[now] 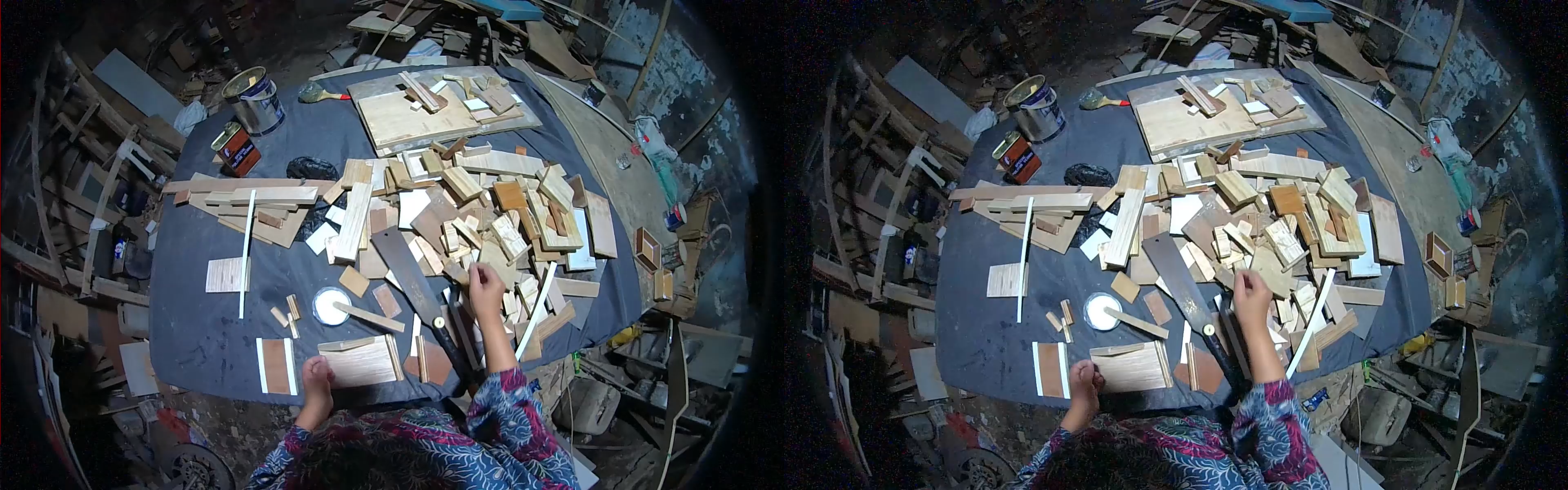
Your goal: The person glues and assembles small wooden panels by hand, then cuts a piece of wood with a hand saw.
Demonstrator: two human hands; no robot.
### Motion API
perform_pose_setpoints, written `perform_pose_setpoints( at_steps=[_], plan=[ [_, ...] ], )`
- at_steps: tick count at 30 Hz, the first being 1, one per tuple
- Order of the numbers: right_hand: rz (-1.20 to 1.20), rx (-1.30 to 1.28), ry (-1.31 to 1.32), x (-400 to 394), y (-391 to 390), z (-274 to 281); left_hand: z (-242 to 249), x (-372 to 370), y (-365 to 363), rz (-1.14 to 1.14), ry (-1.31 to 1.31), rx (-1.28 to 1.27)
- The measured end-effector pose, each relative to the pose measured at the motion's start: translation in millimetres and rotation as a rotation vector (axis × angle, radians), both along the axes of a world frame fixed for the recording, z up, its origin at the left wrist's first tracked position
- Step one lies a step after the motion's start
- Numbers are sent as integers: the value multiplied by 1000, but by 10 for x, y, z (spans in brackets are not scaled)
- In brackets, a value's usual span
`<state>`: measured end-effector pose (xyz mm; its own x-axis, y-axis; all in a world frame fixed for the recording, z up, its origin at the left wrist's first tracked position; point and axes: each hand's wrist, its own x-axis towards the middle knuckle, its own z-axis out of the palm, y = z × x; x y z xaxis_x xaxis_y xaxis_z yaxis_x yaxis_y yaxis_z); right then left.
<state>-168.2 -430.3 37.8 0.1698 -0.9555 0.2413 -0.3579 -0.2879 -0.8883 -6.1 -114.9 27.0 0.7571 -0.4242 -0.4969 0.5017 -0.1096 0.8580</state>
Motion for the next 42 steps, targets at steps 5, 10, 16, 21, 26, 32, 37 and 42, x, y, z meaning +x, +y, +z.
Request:
perform_pose_setpoints(
  at_steps=[5, 10, 16, 21, 26, 32, 37, 42],
  plan=[
    [3, -325, 177, 520, -1052, -219, 153, -290, -89, 16, -135, 23],
    [58, -466, 419, 1169, -1562, -67, 131, -476, 128, 88, -107, 104],
    [378, -331, 1015, 1744, -2012, 39, 83, -588, 298, 302, 22, 226],
    [270, -129, 1279, 1634, -2295, -97, 33, -638, 407, 342, 41, 217],
    [171, 31, 914, 1024, -2496, -164, -29, -645, 442, 321, 90, 157],
    [7, -52, 502, 678, -2593, -241, 17, -537, 306, 308, 102, 152],
    [245, -2, 608, 683, -2439, -188, -6, -463, 288, 294, 107, 25],
    [193, 109, 442, 435, -2593, -400, -9, -463, 343, 290, 121, 111]
  ],
)
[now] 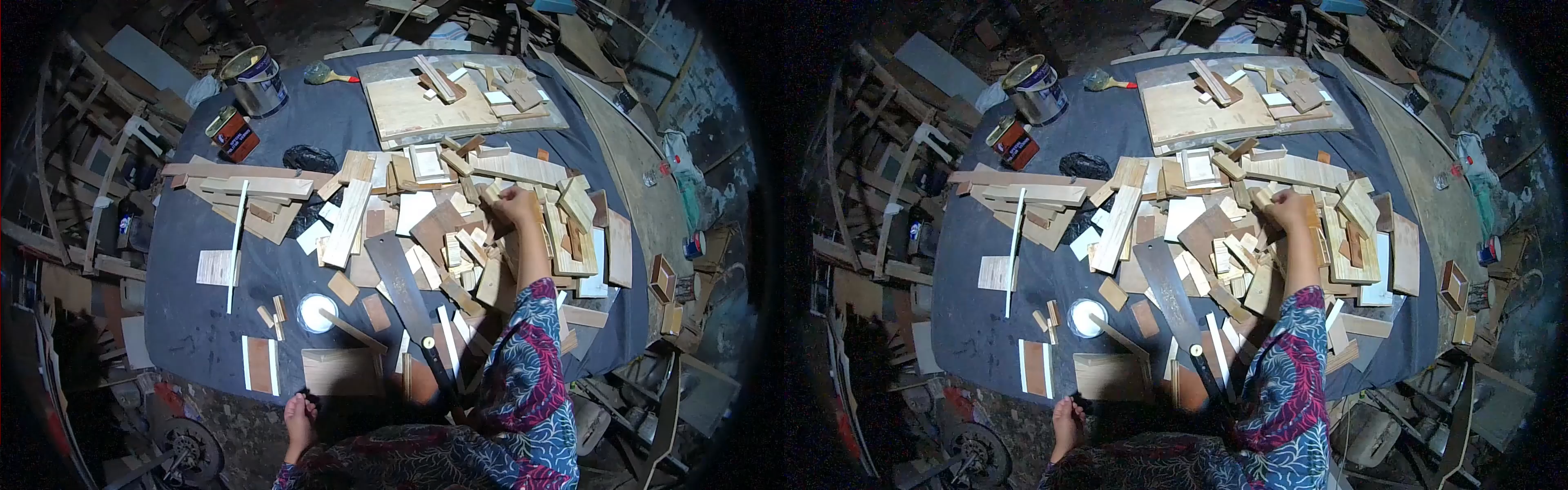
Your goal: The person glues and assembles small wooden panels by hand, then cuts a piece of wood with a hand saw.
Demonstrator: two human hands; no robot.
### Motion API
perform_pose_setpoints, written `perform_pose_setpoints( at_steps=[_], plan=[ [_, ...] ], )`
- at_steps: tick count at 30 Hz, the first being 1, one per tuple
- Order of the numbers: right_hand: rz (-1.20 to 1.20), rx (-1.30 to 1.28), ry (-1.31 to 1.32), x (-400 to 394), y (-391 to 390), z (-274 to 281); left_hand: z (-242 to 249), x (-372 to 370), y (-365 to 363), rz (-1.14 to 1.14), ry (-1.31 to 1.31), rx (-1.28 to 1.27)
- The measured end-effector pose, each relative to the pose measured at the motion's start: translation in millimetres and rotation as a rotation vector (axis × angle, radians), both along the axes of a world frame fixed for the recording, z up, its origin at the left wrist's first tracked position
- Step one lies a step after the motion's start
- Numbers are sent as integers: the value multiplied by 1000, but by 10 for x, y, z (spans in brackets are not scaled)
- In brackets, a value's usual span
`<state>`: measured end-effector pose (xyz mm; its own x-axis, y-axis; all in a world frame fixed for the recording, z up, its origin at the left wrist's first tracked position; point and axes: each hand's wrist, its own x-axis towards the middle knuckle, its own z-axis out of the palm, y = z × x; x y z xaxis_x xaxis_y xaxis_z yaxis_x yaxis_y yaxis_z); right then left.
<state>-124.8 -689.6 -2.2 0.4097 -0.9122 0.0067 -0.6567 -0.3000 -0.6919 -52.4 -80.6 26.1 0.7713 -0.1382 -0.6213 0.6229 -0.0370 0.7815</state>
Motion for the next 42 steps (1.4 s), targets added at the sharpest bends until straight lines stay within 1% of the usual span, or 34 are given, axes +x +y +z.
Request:
perform_pose_setpoints(
  at_steps=[1, 3, 4, 5, 7, 8, 9, 11, 13, 15, 17, 19, 21, 22, 23, 25, 26, 28, 29, 31, 32, 33, 35, 37, 38, 40, 41, 42],
  plan=[
    [3, 2, 4, -32, -38, -47, -8, -16, 14, 0, 4, 11],
    [-214, 273, -426, -177, -233, -218, -22, -34, 22, 6, 2, -14],
    [-281, 86, -387, -200, -273, -270, -28, -41, 24, 10, -5, -40],
    [-277, 87, -382, -233, -302, -319, -46, -48, 24, 14, -1, -40],
    [-284, -94, -325, -157, -171, -146, -68, -49, 29, 0, 9, 16],
    [-212, -130, -289, -86, -132, -112, -63, -52, 21, 10, 7, 16],
    [-204, -130, -290, 15, -94, -102, -57, -53, -2, 9, 11, -5],
    [-4, -111, -257, 254, 27, -95, -42, -57, -51, 8, 17, -25],
    [104, -19, -191, 501, 285, 95, -16, -48, -94, -15, 13, -44],
    [170, -59, -159, 759, 417, -31, -9, -52, -156, 7, 10, -50],
    [316, -226, -30, 947, 649, -41, -18, -72, -174, 31, 4, -57],
    [596, -219, 28, 1093, 864, 21, -25, -85, -173, 3, -4, -53],
    [738, -356, 188, 1158, 1132, 162, -5, -101, -200, -5, -22, -27],
    [829, -277, 303, 1208, 1240, 285, 2, -111, -215, -20, -33, 0],
    [870, -396, 433, 1236, 1316, 356, 0, -117, -219, -12, -37, 0],
    [832, -578, 496, 1320, 1321, 249, 4, -127, -205, -5, -21, -45],
    [840, -580, 490, 1337, 1295, 207, 19, -138, -196, 4, -24, -43],
    [659, -575, 446, 1406, 1250, 234, 75, -134, -207, 10, -50, -24],
    [669, -579, 437, 1468, 1246, 239, 41, -133, -168, 22, -56, -23],
    [475, -376, 217, 1611, 1216, 281, -47, -138, -70, 47, -54, -74],
    [476, -420, 89, 1711, 1139, 245, -82, -148, -20, 54, -59, -75],
    [480, -423, 82, 1853, 1102, 214, -69, -145, 5, 51, -40, -48],
    [423, -329, -43, 2174, 1039, 178, 19, -120, -2, 52, -35, -24],
    [440, -316, -24, 2456, 1019, 175, 132, -105, -71, 88, -116, 122],
    [441, -308, 61, 2580, 1014, 160, -80, -109, 86, 147, -43, 35],
    [437, -344, 198, 2802, 961, 95, -155, -123, 167, 173, -36, 57],
    [476, -283, 322, 2881, 922, 56, -180, -129, 220, 205, -13, 88],
    [473, -329, 319, 2903, 935, -13, -243, -135, 315, 192, -26, 85]
  ],
)
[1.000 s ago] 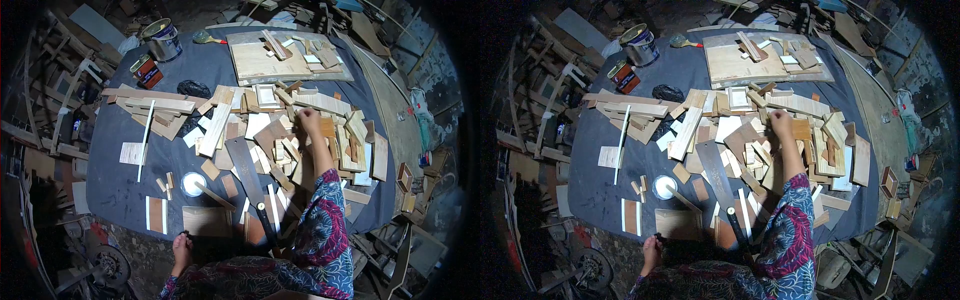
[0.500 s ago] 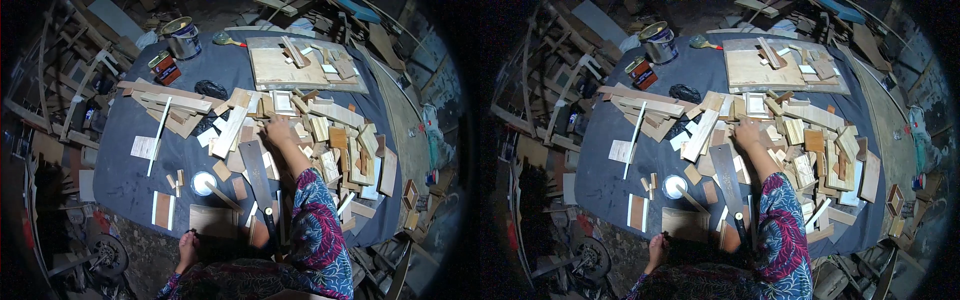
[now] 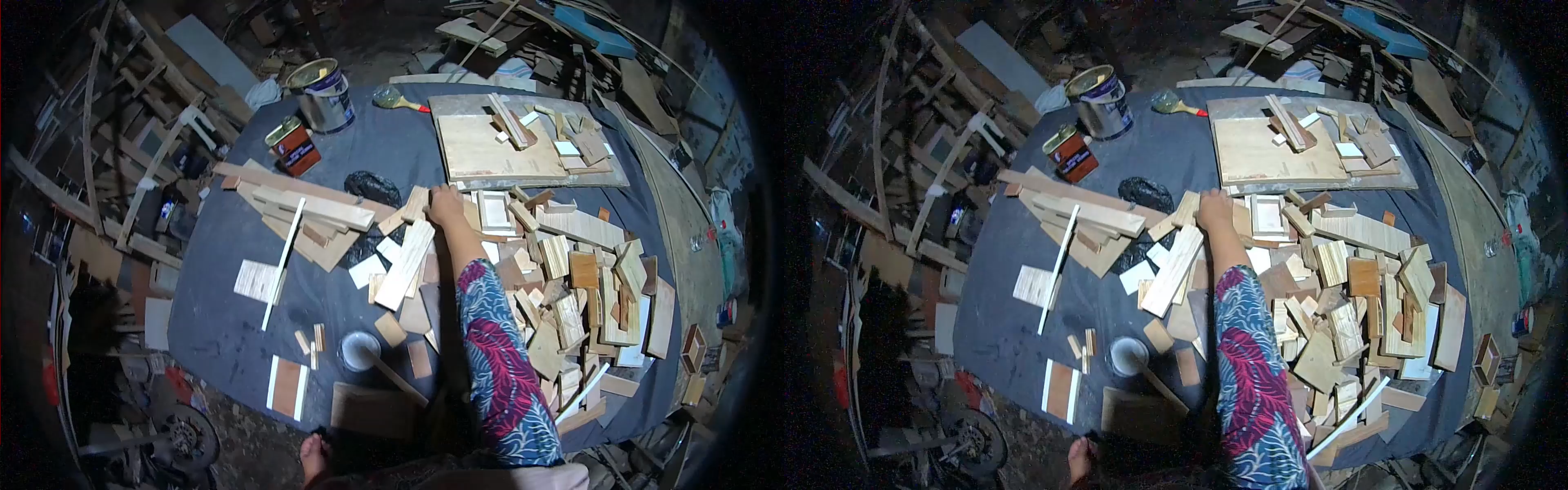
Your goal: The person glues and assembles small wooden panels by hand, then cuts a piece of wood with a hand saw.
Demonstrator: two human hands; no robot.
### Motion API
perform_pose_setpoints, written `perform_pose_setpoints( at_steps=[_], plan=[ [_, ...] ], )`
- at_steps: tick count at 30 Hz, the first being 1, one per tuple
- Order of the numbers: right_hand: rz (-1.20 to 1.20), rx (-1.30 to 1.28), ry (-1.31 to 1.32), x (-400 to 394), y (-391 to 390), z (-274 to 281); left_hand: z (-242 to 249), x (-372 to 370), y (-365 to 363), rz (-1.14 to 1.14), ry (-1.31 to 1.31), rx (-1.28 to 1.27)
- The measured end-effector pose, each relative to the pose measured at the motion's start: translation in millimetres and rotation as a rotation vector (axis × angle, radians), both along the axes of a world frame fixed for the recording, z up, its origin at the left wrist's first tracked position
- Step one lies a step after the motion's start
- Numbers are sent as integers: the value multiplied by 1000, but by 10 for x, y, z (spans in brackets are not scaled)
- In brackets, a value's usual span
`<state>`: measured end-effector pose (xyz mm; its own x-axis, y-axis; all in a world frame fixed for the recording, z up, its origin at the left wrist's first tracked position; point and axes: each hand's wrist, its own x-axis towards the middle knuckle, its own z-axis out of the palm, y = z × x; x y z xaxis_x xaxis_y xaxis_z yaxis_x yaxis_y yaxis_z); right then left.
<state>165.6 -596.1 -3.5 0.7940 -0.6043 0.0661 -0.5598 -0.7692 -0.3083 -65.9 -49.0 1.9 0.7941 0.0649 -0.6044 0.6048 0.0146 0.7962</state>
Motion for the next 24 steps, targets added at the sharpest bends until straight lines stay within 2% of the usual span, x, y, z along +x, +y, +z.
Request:
perform_pose_setpoints(
  at_steps=[2, 3, 4, 6, 8, 10, 11, 12, 14, 15, 17, 19, 21, 22, 23, 24],
  plan=[
    [-3, -48, -26, 77, -55, -16, -126, 8, 178, -358, -75, 269],
    [9, 66, 80, 95, -87, 27, -133, 4, 212, -364, -83, 270],
    [23, 182, 189, 95, -100, 62, -138, -34, 248, -278, -75, 177],
    [7, 172, 209, 89, -76, 129, -102, -83, 278, -196, -55, 86],
    [37, 160, 303, 60, -102, 244, -50, -90, 209, -225, -105, 212],
    [-15, 116, 120, 45, -100, 228, 16, -4, 103, -248, -139, 270],
    [-45, 117, -16, 25, -95, 218, 56, 54, 42, -215, -108, 208],
    [-45, 117, -13, -4, -120, 215, 90, 90, -11, -177, -73, 147],
    [-31, 399, -246, -131, -189, 186, 117, 119, -57, -146, -70, 143],
    [6, 324, -399, -248, -194, 152, 138, 127, -61, -116, -73, 138],
    [50, 463, -536, -662, -136, 390, 179, 141, -79, -183, -134, 210],
    [279, 263, -779, -1108, -68, 448, 305, 158, -201, -247, -196, 274],
    [300, 339, -872, -1598, 160, 537, 547, 146, -378, -472, -204, 228],
    [295, 342, -852, -1818, 226, 512, 623, 157, -468, -625, -272, 288],
    [328, 141, -792, -2032, 294, 472, 685, 154, -537, -780, -338, 348],
    [363, -55, -725, -2238, 371, 422, 633, 142, -582, -717, -187, 179]
  ],
)
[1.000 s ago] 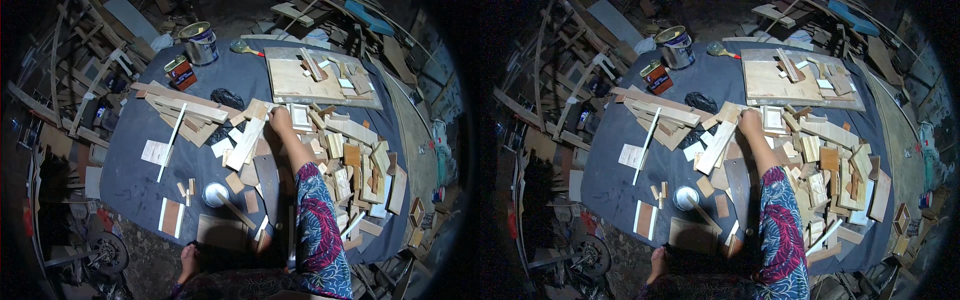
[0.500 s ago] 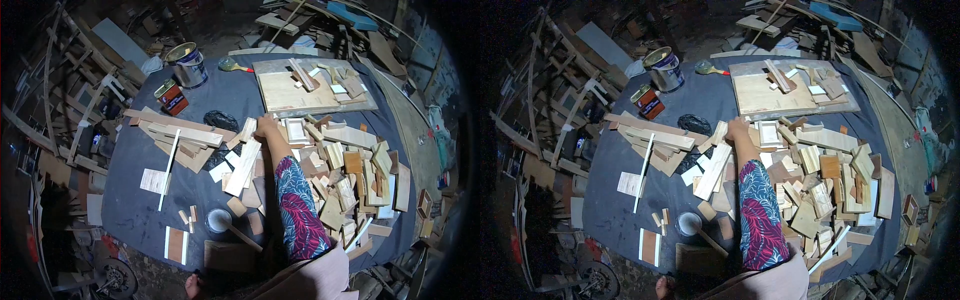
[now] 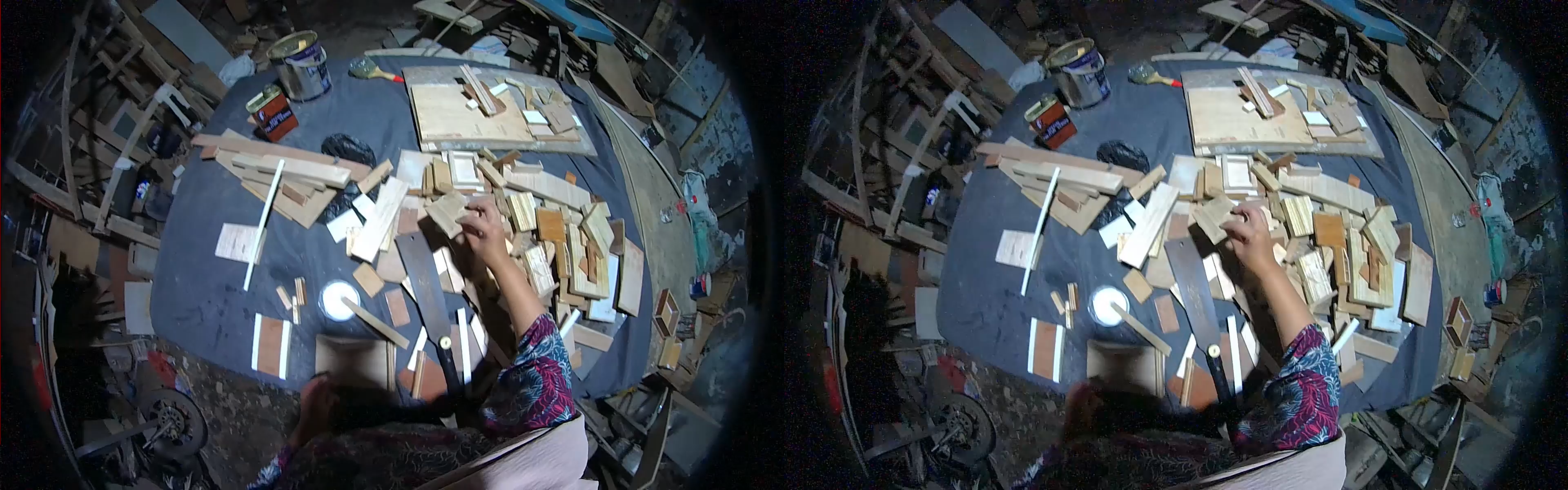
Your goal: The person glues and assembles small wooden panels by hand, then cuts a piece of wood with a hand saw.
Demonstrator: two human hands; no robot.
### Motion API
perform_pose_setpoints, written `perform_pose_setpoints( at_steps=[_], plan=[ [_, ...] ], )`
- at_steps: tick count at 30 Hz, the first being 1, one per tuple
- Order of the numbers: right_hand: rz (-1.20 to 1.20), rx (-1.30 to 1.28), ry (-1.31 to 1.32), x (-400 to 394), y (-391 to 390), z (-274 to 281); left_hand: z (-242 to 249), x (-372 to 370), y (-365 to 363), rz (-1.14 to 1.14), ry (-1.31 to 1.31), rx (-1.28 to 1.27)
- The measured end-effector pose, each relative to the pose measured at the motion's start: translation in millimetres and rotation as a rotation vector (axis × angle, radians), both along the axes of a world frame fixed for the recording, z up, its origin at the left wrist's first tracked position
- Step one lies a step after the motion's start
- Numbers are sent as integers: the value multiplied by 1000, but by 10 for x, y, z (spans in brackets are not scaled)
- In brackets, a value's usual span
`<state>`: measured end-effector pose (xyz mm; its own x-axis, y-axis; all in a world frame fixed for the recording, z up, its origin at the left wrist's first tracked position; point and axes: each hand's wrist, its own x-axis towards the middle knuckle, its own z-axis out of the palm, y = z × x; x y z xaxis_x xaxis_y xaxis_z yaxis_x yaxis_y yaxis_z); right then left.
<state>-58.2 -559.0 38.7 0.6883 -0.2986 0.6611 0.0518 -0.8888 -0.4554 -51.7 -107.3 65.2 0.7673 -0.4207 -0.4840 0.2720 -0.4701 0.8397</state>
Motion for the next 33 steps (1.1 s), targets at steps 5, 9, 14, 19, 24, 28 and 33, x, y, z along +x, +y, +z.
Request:
perform_pose_setpoints(
  at_steps=[5, 9, 14, 19, 24, 28, 33],
  plan=[
    [-68, 120, 221, -716, 252, -252, -137, -102, -282, -21, 86, -195],
    [-251, 114, 149, -858, 265, -322, -92, -149, -308, -38, 132, -142],
    [-415, 117, 206, -652, 399, -250, -131, -244, -213, 92, 189, -163],
    [-413, 10, 723, -487, 549, -62, -182, -338, -136, 132, 156, -206],
    [-434, 431, 405, -602, 489, -27, -255, -348, -70, 171, 104, -233],
    [-623, 412, 441, -692, 364, 7, -291, -390, -66, 243, 174, -263],
    [-782, 457, 262, -722, 68, -173, -281, -437, -112, 202, 152, -230]
  ],
)
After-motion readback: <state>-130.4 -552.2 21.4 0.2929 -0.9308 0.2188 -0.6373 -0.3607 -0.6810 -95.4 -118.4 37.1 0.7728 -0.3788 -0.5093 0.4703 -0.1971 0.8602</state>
